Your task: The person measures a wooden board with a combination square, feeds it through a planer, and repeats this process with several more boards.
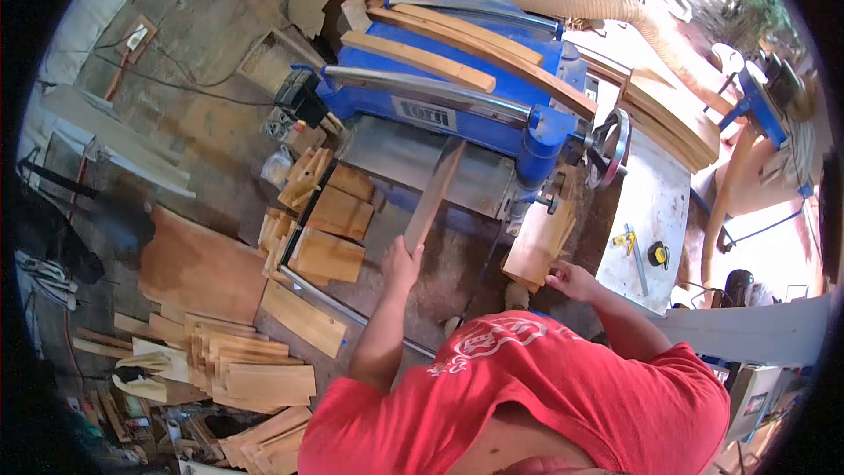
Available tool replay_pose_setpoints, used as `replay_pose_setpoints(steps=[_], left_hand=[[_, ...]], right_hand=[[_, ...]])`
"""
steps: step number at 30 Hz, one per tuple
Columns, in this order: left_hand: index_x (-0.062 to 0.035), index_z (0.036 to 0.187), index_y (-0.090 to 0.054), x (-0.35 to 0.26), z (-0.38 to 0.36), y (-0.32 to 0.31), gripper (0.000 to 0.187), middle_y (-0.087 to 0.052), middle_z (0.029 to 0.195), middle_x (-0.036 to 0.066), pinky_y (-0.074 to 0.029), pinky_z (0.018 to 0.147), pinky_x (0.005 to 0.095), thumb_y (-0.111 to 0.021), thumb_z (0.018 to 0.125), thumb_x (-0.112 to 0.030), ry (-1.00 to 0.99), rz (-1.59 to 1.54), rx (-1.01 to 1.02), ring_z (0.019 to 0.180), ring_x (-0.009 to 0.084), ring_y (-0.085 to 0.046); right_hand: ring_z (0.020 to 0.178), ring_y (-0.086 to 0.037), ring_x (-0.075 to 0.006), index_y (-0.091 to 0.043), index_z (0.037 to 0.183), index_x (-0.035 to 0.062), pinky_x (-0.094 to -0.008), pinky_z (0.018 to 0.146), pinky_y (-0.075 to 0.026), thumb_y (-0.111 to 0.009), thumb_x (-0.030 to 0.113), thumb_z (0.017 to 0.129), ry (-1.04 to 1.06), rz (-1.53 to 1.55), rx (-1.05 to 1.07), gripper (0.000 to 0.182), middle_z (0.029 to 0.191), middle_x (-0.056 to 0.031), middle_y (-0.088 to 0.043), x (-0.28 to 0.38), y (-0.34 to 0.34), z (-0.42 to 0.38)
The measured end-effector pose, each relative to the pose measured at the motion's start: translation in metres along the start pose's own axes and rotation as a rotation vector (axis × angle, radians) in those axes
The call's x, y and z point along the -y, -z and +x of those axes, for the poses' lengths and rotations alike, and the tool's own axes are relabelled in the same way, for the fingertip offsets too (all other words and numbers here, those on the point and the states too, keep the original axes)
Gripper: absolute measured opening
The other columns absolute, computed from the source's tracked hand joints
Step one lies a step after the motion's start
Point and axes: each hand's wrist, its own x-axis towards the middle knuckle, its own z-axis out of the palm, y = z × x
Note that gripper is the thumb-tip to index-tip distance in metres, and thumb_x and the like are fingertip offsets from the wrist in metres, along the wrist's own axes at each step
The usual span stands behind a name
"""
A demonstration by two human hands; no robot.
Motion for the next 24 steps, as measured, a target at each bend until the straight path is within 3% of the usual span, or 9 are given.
replay_pose_setpoints(steps=[4, 7, 9, 11, 14, 16, 19, 22, 24], left_hand=[[-0.0013, 0.117, -0.050, -0.007, 0.010, -0.002, 0.049, -0.061, 0.107, 0.024, -0.043, 0.089, 0.0517, -0.063, 0.088, -0.038, 0.036, 0.013, 0.058, 0.103, 0.0441, -0.054], [-0.0016, 0.118, -0.049, -0.002, 0.017, -0.012, 0.049, -0.061, 0.107, 0.024, -0.043, 0.089, 0.0515, -0.063, 0.088, -0.038, -0.063, 0.010, 0.007, 0.103, 0.0438, -0.054], [-0.0020, 0.119, -0.048, -0.014, 0.019, -0.005, 0.049, -0.061, 0.108, 0.025, -0.043, 0.088, 0.0513, -0.063, 0.088, -0.038, -0.021, -0.004, 0.014, 0.103, 0.0434, -0.055], [-0.0020, 0.118, -0.048, -0.022, 0.023, -0.002, 0.049, -0.061, 0.108, 0.025, -0.044, 0.088, 0.0515, -0.063, 0.088, -0.038, -0.023, 0.006, 0.038, 0.103, 0.0433, -0.055], [-0.0020, 0.122, -0.047, -0.022, 0.030, -0.006, 0.050, -0.061, 0.109, 0.025, -0.044, 0.088, 0.0516, -0.062, 0.089, -0.036, -0.004, 0.022, 0.075, 0.104, 0.0431, -0.055], [-0.0021, 0.126, -0.046, -0.016, 0.035, -0.014, 0.052, -0.061, 0.110, 0.024, -0.044, 0.089, 0.0513, -0.062, 0.089, -0.035, 0.008, 0.023, 0.083, 0.106, 0.0431, -0.055], [-0.0029, 0.135, -0.040, -0.013, 0.030, -0.015, 0.059, -0.057, 0.121, 0.024, -0.044, 0.092, 0.0504, -0.062, 0.089, -0.033, 0.009, 0.092, 0.109, 0.113, 0.0425, -0.052], [-0.0033, 0.141, -0.036, -0.023, -0.002, -0.005, 0.068, -0.047, 0.133, 0.025, -0.041, 0.100, 0.0474, -0.066, 0.085, -0.027, 0.002, -0.022, 0.015, 0.122, 0.0420, -0.046], [-0.0019, 0.140, -0.036, -0.022, -0.032, 0.003, 0.070, -0.045, 0.135, 0.027, -0.038, 0.103, 0.0468, -0.069, 0.083, -0.024, -0.026, -0.061, -0.044, 0.124, 0.0434, -0.044]], right_hand=[[0.085, -0.067, -0.0311, -0.049, 0.133, 0.0057, -0.0407, 0.075, -0.051, -0.060, 0.047, 0.090, -0.014, 0.071, 0.035, 0.060, 0.090, -0.0168, -0.067, 0.006, 0.010, 0.002], [0.085, -0.066, -0.0264, -0.051, 0.131, 0.0055, -0.0390, 0.073, -0.051, -0.061, 0.044, 0.091, 0.092, 0.084, -0.064, 0.057, 0.089, -0.0144, -0.067, 0.027, 0.031, -0.004], [0.086, -0.063, -0.0192, -0.053, 0.129, 0.0064, -0.0340, 0.075, -0.051, -0.062, 0.042, 0.092, 0.172, 0.369, 0.002, 0.052, 0.091, -0.0097, -0.065, 0.048, 0.062, -0.008], [0.088, -0.060, -0.0125, -0.053, 0.130, 0.0044, -0.0275, 0.080, -0.049, -0.062, 0.034, 0.094, 0.436, 0.419, 0.063, 0.047, 0.097, -0.0062, -0.064, 0.080, 0.124, -0.013], [0.087, -0.061, -0.0119, -0.059, 0.124, 0.0038, -0.0311, 0.079, -0.052, -0.061, 0.029, 0.094, 0.660, 0.490, -0.272, 0.039, 0.098, -0.0043, -0.065, 0.121, 0.215, -0.016], [0.090, -0.062, -0.0117, -0.061, 0.121, 0.0042, -0.0290, 0.081, -0.052, -0.063, 0.028, 0.093, 0.565, 0.307, -0.554, 0.037, 0.098, -0.0061, -0.068, 0.129, 0.282, 0.011], [0.108, -0.061, -0.0257, -0.059, 0.122, 0.0042, -0.0384, 0.089, -0.050, -0.065, 0.040, 0.089, 0.498, -0.038, -1.032, 0.049, 0.116, -0.0157, -0.064, 0.135, 0.363, 0.070], [0.121, -0.053, -0.0334, -0.056, 0.126, 0.0032, -0.0433, 0.095, -0.047, -0.065, 0.047, 0.086, 0.343, -0.260, -1.116, 0.060, 0.128, -0.0189, -0.057, 0.112, 0.435, 0.133], [0.124, -0.050, -0.0340, -0.054, 0.128, 0.0038, -0.0475, 0.099, -0.043, -0.064, 0.049, 0.086, 0.003, -0.507, -1.278, 0.063, 0.132, -0.0176, -0.053, 0.110, 0.467, 0.150]])
